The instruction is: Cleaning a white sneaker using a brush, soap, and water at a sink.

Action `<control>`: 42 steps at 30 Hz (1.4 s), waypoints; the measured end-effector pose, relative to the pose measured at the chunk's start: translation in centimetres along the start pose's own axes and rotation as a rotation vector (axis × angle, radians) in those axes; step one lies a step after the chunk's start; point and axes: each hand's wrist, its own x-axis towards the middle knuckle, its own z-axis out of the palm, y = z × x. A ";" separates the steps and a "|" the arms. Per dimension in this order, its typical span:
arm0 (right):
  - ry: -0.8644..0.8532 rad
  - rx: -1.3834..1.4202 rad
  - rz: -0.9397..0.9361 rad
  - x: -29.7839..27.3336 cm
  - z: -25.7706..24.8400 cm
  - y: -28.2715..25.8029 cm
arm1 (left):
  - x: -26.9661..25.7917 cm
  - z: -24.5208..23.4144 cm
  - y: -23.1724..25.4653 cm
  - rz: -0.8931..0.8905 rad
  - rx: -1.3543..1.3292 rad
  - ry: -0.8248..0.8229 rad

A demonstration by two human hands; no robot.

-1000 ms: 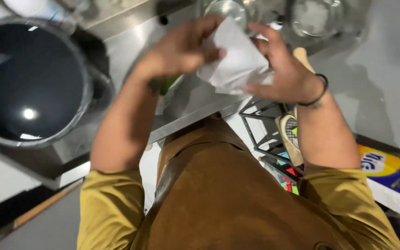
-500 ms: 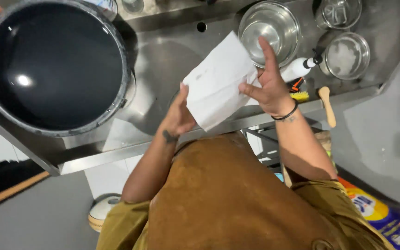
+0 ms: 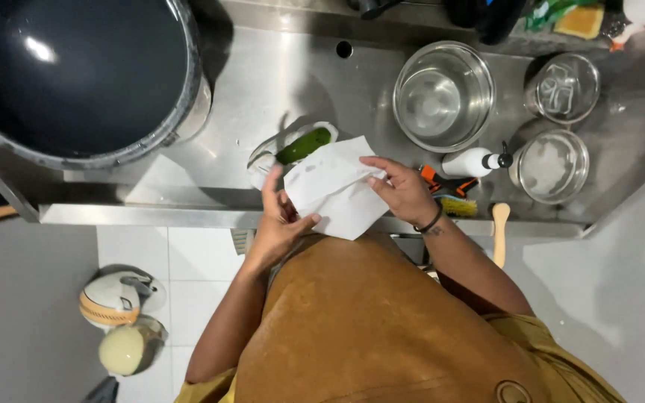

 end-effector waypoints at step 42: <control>-0.849 -1.203 -0.636 20.9 -0.2 9.3 | 8.7 -6.1 -9.0 1.033 1.651 0.218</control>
